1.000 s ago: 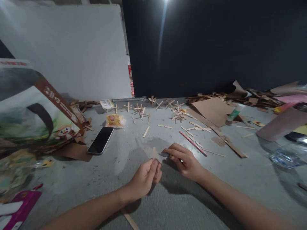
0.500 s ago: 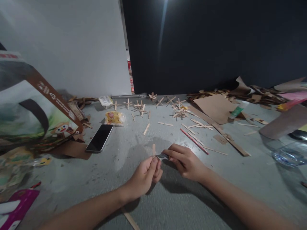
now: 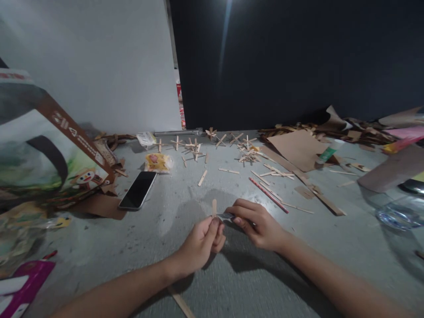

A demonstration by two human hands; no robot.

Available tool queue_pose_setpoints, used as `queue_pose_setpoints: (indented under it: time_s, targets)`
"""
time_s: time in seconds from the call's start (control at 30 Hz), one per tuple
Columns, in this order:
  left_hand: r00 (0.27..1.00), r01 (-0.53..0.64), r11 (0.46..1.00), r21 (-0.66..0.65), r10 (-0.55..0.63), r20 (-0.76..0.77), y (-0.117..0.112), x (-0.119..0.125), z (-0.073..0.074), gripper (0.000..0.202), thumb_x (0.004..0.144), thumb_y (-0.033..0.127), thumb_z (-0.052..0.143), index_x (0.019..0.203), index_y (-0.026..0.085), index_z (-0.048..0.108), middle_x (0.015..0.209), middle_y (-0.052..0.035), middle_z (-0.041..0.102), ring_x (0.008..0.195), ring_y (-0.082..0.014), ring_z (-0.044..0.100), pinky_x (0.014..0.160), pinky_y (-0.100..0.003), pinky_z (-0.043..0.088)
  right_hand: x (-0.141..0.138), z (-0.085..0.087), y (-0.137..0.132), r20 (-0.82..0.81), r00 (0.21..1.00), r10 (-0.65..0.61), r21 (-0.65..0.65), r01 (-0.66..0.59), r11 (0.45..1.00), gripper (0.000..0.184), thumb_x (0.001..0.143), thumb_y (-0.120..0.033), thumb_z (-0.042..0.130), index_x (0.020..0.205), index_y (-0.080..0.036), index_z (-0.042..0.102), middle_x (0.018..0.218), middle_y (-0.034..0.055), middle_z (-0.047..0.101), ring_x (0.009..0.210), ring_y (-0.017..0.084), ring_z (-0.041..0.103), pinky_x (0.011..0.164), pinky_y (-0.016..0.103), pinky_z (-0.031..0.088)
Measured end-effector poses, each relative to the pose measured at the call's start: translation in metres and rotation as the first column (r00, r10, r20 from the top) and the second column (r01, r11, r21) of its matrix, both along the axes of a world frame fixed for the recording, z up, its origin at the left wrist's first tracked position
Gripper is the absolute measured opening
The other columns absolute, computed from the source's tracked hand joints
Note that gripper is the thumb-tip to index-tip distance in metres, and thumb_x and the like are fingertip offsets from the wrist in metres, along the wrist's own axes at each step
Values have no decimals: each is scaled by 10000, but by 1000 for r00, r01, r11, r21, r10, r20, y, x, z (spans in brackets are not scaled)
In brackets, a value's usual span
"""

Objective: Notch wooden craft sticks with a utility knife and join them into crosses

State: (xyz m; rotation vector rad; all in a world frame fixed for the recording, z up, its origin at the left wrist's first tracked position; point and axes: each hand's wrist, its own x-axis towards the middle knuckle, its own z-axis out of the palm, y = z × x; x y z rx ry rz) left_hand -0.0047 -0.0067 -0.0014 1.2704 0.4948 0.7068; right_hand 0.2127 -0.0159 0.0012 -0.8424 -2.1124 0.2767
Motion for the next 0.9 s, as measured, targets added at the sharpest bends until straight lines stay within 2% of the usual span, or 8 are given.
queue_pose_setpoints:
  time_s: [0.3, 0.9]
  targets:
    - [999, 4, 1000, 24, -3, -48, -2, -1, 2, 588, 994, 777, 539, 792, 239, 415, 633, 120, 293, 474, -66, 262, 488, -268, 182, 0, -3, 3, 1, 1000, 27, -6, -27, 1000, 353, 1161, -305, 436, 1253, -191, 757, 913, 98, 681, 803, 223, 660, 677, 332, 537]
    - [998, 13, 1000, 5, -12, -67, -2, -2, 0, 596, 982, 798, 534, 803, 242, 416, 634, 116, 306, 479, -70, 257, 499, -270, 193, 0, -4, 4, -22, 999, 48, -22, -48, 999, 337, 1158, -312, 457, 1263, -197, 756, 930, 103, 696, 826, 228, 673, 701, 345, 559]
